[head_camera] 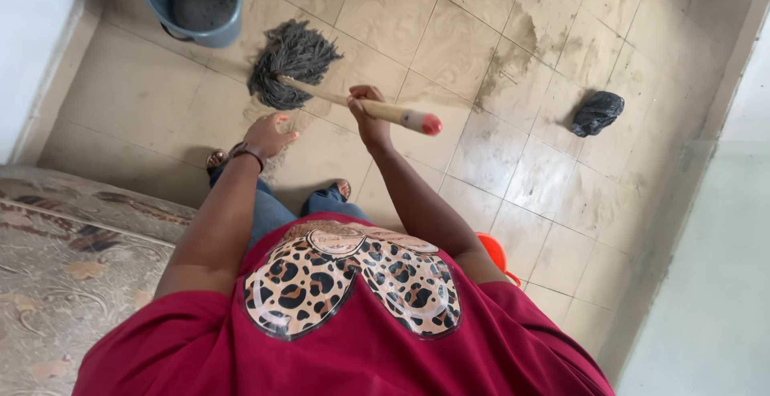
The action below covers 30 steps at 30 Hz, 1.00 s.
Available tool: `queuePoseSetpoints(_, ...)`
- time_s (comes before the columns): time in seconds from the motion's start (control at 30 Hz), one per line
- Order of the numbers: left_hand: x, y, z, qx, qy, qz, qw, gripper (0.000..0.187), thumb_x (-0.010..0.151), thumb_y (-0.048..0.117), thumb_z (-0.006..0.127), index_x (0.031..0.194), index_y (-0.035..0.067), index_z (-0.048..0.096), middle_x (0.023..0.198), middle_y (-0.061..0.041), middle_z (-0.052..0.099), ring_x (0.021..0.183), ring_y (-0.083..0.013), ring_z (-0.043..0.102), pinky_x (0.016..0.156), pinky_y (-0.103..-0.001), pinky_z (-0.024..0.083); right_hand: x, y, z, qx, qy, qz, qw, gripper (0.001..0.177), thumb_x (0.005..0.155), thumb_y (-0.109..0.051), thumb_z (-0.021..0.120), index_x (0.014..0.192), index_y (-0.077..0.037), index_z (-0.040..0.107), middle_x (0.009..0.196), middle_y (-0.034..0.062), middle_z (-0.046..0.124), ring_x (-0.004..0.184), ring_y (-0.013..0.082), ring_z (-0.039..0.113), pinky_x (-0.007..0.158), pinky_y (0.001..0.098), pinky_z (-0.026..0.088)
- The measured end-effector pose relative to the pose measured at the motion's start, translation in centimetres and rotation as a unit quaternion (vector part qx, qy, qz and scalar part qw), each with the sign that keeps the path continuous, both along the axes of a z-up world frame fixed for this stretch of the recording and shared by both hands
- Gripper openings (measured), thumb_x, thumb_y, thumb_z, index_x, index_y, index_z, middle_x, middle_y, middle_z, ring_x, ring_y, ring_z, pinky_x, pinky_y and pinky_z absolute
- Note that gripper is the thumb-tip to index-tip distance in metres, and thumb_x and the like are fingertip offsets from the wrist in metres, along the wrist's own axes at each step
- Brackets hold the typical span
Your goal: The person mops a tiled floor using a mop and a bucket of water, repeatedly dipping the mop and wringing it out by hand over the bucket.
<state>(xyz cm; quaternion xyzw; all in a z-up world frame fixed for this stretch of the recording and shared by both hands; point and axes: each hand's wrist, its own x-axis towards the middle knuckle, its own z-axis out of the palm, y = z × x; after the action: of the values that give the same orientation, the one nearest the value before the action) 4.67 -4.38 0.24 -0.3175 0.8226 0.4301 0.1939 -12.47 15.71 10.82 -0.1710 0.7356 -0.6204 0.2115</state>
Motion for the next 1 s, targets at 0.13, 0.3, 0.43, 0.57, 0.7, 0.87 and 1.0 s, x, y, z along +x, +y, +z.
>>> queuePoseSetpoints(0.13, 2.0, -2.7, -0.7, 0.013, -0.007, 0.007, 1.000, 0.063, 0.082, 0.042, 0.079, 0.136, 0.014, 0.062, 0.137, -0.013, 0.064, 0.128, -0.0315, 0.059, 0.106, -0.043, 0.046, 1.6, -0.1, -6.2, 0.137, 0.089, 0.007, 0.987, 0.022, 0.090, -0.011, 0.073, 0.110, -0.003, 0.069, 0.107, 0.0085, 0.061, 0.096, 0.0163, 0.059, 0.084, 0.0312, 0.049)
queuePoseSetpoints(0.3, 3.3, -8.5, -1.9, 0.030, 0.023, -0.034, 0.999, 0.059, 0.085, 0.041, 0.076, 0.135, 0.012, 0.064, 0.135, -0.013, 0.066, 0.127, -0.0302, 0.062, 0.104, -0.044, 0.049, 3.5, -2.6, -10.4, 0.029, -0.142, -0.053, 0.988, 0.041, 0.086, -0.006, 0.074, 0.125, -0.006, 0.063, 0.098, 0.0028, 0.057, 0.089, 0.0116, 0.052, 0.073, 0.0287, 0.044)
queuePoseSetpoints(0.43, 4.8, -14.2, -1.7, 0.017, 0.042, -0.068, 0.997, 0.057, 0.083, 0.043, 0.078, 0.129, 0.012, 0.067, 0.128, -0.014, 0.069, 0.123, -0.0306, 0.064, 0.103, -0.043, 0.050, 4.9, -5.9, -11.9, 0.053, -0.191, -0.184, 0.963, 0.043, 0.084, 0.000, 0.071, 0.126, -0.006, 0.062, 0.101, 0.0043, 0.063, 0.091, 0.0123, 0.060, 0.078, 0.0247, 0.052)
queuePoseSetpoints(0.57, 6.2, -19.0, -1.0, 0.021, 0.064, -0.059, 0.996, 0.052, 0.083, 0.041, 0.077, 0.125, 0.010, 0.069, 0.125, -0.014, 0.072, 0.120, -0.0315, 0.066, 0.102, -0.043, 0.051, 4.5, -9.5, -12.8, -0.099, -0.297, -0.286, 0.905, 0.036, 0.087, -0.001, 0.069, 0.122, -0.003, 0.061, 0.100, 0.0086, 0.062, 0.087, 0.0197, 0.063, 0.074, 0.0282, 0.058)
queuePoseSetpoints(0.7, 4.6, -22.1, -2.5, 0.042, 0.074, -0.029, 0.996, 0.050, 0.085, 0.039, 0.075, 0.125, 0.010, 0.069, 0.125, -0.012, 0.071, 0.119, -0.0292, 0.066, 0.099, -0.042, 0.052, 2.7, -11.2, -13.0, -0.103, -0.186, -0.379, 0.901, 0.024, 0.080, 0.006, 0.070, 0.103, 0.007, 0.066, 0.086, 0.0140, 0.066, 0.070, 0.0244, 0.068, 0.064, 0.0335, 0.061)
queuePoseSetpoints(0.87, 2.1, -19.8, -6.0, 0.088, 0.071, -0.029, 0.993, 0.047, 0.089, 0.037, 0.073, 0.126, 0.008, 0.068, 0.126, -0.011, 0.072, 0.120, -0.0272, 0.067, 0.100, -0.041, 0.053, -2.3, -10.6, -6.4, -0.137, -0.080, -0.373, 0.914, 0.010, 0.087, 0.000, 0.067, 0.096, 0.006, 0.067, 0.079, 0.0125, 0.067, 0.061, 0.0221, 0.070, 0.059, 0.0329, 0.062)
queuePoseSetpoints(1.0, 1.2, -16.7, -6.2, 0.109, 0.066, -0.066, 0.990, 0.050, 0.087, 0.040, 0.072, 0.126, 0.009, 0.067, 0.125, -0.013, 0.071, 0.117, -0.0280, 0.067, 0.098, -0.040, 0.053, -5.2, -10.4, 0.9, -0.116, -0.012, -0.386, 0.915, 0.012, 0.090, -0.004, 0.072, 0.095, 0.006, 0.067, 0.080, 0.0117, 0.068, 0.053, 0.0203, 0.070, 0.050, 0.0309, 0.061)
